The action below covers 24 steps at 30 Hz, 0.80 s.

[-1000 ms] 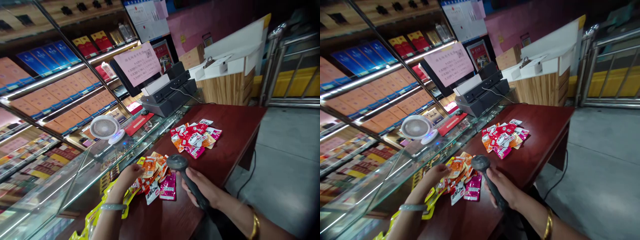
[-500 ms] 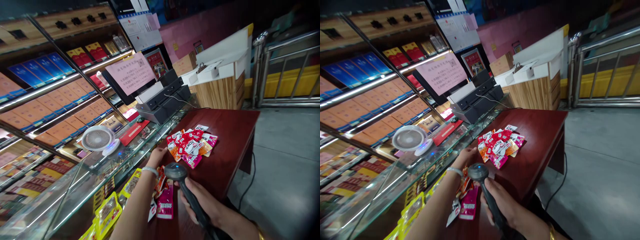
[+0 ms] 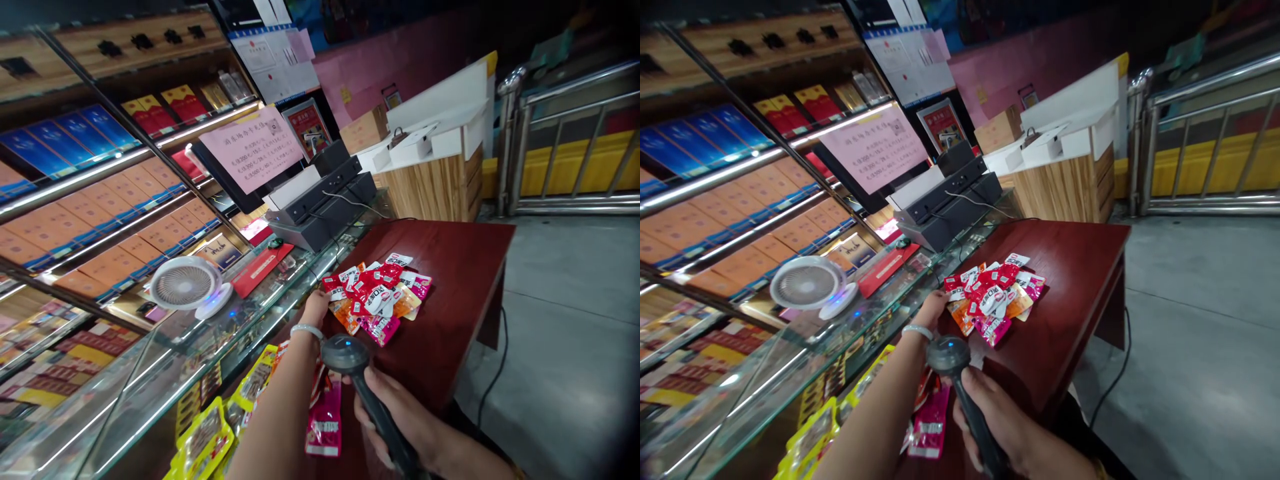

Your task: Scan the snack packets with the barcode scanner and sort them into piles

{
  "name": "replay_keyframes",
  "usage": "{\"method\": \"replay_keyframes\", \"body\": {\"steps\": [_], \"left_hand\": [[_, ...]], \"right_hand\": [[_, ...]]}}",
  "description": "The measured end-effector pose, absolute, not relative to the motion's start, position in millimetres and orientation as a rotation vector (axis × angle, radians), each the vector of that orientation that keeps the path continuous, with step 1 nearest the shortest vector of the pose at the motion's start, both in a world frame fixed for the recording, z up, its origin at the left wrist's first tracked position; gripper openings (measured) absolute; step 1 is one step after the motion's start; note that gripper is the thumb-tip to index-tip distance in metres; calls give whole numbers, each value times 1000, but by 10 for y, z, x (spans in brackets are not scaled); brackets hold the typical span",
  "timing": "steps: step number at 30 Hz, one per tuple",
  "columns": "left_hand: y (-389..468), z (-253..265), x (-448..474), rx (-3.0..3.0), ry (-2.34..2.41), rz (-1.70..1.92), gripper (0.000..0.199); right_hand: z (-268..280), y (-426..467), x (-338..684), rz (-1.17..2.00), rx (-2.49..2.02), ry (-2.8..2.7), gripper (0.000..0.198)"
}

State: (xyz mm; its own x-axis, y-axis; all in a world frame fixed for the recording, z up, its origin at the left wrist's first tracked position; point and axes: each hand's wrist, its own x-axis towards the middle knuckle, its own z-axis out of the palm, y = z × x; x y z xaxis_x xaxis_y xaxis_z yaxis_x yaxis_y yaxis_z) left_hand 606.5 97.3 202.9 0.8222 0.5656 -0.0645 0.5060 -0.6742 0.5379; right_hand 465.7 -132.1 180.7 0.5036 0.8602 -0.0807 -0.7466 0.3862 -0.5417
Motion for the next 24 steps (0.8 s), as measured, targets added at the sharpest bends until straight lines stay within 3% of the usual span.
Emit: {"method": "replay_keyframes", "body": {"steps": [9, 14, 24], "left_hand": [[1242, 2383, 5248, 2294, 744, 357, 26], [1219, 2382, 4756, 2030, 513, 429, 34], [1031, 2335, 4333, 1965, 555, 482, 37]], "right_hand": [[1794, -1374, 4653, 1012, -572, -245, 48], [1768, -1390, 4654, 993, -584, -255, 49], [1774, -1423, 4660, 1000, -556, -279, 45]]}}
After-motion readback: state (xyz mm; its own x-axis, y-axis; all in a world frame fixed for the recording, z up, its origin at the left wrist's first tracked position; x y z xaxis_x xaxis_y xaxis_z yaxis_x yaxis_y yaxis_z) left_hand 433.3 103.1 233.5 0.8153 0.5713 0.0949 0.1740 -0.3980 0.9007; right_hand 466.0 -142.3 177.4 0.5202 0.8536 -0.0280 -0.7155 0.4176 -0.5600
